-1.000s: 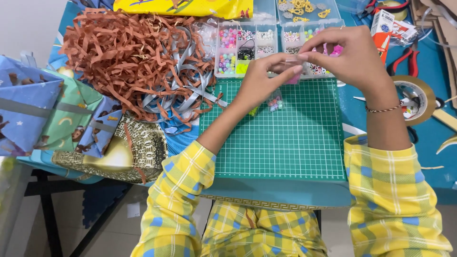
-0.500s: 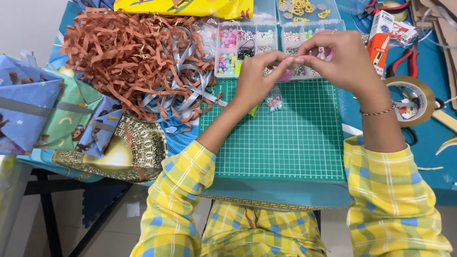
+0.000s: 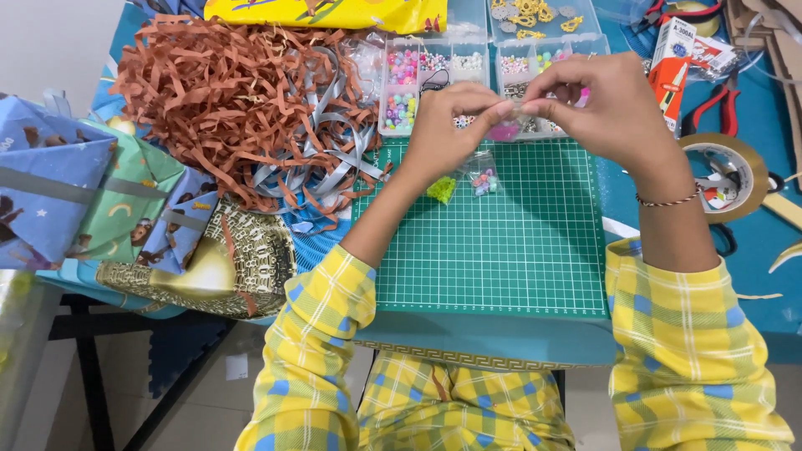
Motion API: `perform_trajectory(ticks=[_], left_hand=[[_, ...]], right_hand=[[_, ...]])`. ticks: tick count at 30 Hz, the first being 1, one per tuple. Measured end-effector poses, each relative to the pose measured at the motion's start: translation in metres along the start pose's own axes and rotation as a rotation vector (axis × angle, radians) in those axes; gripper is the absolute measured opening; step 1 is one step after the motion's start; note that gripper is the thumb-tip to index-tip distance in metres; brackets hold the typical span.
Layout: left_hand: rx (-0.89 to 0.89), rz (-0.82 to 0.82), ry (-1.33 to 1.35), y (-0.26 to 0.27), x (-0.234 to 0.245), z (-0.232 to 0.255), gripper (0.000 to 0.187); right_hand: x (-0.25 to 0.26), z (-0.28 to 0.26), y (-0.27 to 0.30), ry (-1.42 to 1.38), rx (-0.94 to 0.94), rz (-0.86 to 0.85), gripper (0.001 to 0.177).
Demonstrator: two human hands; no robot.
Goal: Picking small decorative beads from an organizer and placing them into small plastic bags, followed by folding a small cardboard box.
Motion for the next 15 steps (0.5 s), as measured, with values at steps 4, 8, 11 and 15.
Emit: perform_trajectory(ticks=[4, 8, 11, 15], left_hand=[[0.081, -0.069, 0.019, 0.0, 0.004, 0.008, 0.031], [0.235, -0.284, -0.01, 0.004, -0.008, -0.002, 0.027], [0.222, -0.309, -0.114, 0.005, -0.012, -0.005, 0.03], [0.181, -0.309, -0.219, 0.005, -0.013, -0.004, 0.018]], right_hand=[[-0.003, 0.002, -0.003, -0.089, -0.179, -0.114, 0.014], [-0.024, 0.008, 0.001, -0.133, -0.344, -0.367, 0.018], [-0.036, 0.014, 0.004, -0.118, -0.433, -0.436, 0.015], [-0.049, 0.023, 0.008, -0.114, -0.471, -0.484, 0.014]])
Point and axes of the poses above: each hand's wrist, its own y-axis away from the middle knuckle, its own x-axis out of the back of the hand, z = x × y, the point moved 8 cm from there along -y, towards the middle knuckle, and after that the axes turned 7 degrees about x, right-handed, at the moved point
